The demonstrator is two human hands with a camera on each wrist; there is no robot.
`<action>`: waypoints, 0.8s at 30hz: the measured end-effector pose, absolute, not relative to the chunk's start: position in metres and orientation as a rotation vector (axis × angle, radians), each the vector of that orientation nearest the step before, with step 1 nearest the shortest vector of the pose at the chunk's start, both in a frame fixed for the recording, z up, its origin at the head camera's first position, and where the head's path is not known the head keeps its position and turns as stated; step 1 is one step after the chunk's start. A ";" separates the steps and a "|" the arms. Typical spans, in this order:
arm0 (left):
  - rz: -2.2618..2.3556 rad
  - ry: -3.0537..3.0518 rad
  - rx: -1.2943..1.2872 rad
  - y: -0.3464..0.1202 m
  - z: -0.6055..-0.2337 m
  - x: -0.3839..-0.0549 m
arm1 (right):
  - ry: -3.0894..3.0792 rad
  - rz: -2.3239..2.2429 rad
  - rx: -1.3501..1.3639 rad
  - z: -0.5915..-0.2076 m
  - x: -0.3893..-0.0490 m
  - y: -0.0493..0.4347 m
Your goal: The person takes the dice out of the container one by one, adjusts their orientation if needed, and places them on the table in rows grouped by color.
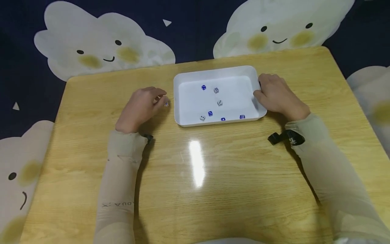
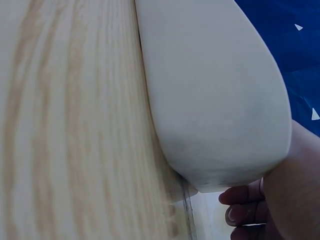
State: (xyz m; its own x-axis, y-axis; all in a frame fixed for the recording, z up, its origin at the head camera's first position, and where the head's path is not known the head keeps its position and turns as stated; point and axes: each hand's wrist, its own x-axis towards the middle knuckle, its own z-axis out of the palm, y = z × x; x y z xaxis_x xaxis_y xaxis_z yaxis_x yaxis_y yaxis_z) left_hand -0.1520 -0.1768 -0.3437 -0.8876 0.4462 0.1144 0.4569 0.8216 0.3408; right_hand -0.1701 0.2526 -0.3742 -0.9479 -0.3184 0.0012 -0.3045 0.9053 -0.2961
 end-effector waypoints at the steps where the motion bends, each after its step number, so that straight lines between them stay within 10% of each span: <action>1: -0.580 -2.961 -0.758 -0.173 -0.342 -0.152 | 3.017 -0.456 -0.492 -0.375 -0.170 0.252; 24: -0.610 -2.962 -1.203 -0.099 -0.338 -0.131 | 3.012 -0.431 -0.449 -0.376 -0.171 0.252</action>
State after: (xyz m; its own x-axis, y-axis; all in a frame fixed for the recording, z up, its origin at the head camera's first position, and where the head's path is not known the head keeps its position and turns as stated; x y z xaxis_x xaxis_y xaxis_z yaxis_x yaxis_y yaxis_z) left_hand -0.1313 -0.0989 -0.3376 -0.7214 0.6916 0.0358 0.6495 0.6578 0.3814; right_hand -0.1709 0.2515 -0.3759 -0.9553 -0.2948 -0.0239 -0.2762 0.9182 -0.2840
